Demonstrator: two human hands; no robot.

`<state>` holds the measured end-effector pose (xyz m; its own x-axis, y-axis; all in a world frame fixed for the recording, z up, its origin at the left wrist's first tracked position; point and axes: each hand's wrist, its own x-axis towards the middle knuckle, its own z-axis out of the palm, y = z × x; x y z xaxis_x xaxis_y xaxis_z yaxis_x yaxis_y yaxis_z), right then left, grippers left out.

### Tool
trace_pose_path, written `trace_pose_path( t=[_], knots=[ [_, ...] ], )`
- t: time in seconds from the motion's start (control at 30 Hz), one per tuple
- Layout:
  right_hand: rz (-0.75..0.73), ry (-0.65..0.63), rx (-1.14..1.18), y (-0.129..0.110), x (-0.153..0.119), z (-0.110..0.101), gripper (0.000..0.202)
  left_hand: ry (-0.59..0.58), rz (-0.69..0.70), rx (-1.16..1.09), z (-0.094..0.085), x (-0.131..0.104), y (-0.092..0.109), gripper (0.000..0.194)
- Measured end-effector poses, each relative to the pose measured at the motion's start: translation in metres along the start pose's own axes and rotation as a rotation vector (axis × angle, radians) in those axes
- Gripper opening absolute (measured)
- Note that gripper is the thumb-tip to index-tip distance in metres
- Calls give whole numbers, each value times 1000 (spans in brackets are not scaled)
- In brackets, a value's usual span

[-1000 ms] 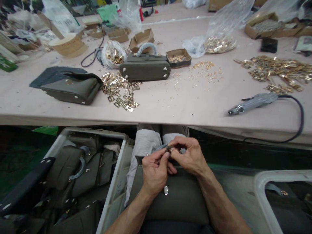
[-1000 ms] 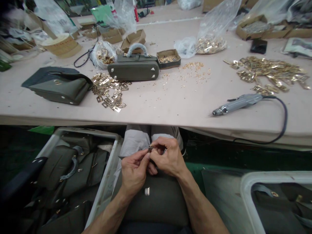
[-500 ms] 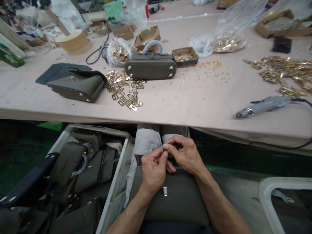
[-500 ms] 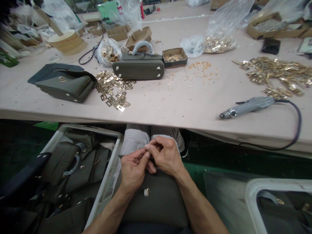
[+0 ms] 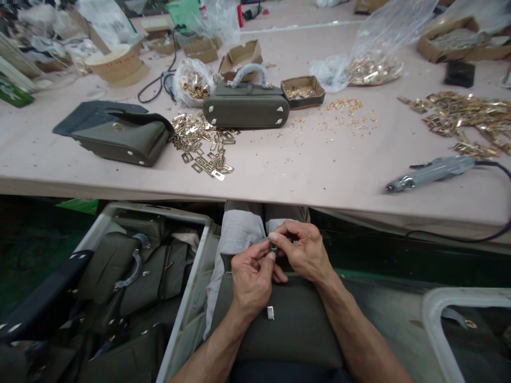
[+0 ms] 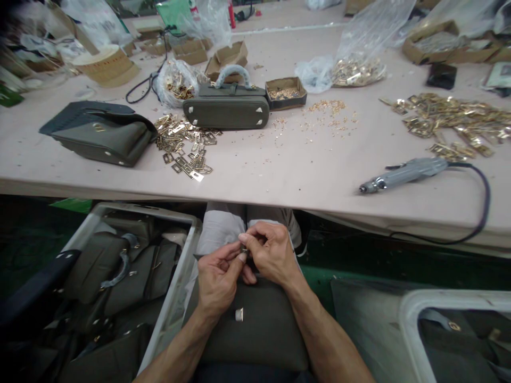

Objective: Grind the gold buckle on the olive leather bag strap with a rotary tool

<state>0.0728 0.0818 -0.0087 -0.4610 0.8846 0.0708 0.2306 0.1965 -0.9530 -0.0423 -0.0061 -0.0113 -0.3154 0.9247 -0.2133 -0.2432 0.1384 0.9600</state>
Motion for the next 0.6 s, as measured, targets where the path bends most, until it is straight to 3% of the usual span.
trace_pose_path(
  t=[0.23, 0.47, 0.6],
  knots=[
    [-161, 51, -87, -7, -3, 1, 21, 77, 17, 17, -1, -1, -3, 21],
    [-140, 38, -82, -5, -6, 0, 23, -3, 19, 8, -6, 1, -3, 26],
    [-148, 12, -108, -5, -7, 2, 24, 24, 11, -7, -6, 0, -5, 30]
  ],
)
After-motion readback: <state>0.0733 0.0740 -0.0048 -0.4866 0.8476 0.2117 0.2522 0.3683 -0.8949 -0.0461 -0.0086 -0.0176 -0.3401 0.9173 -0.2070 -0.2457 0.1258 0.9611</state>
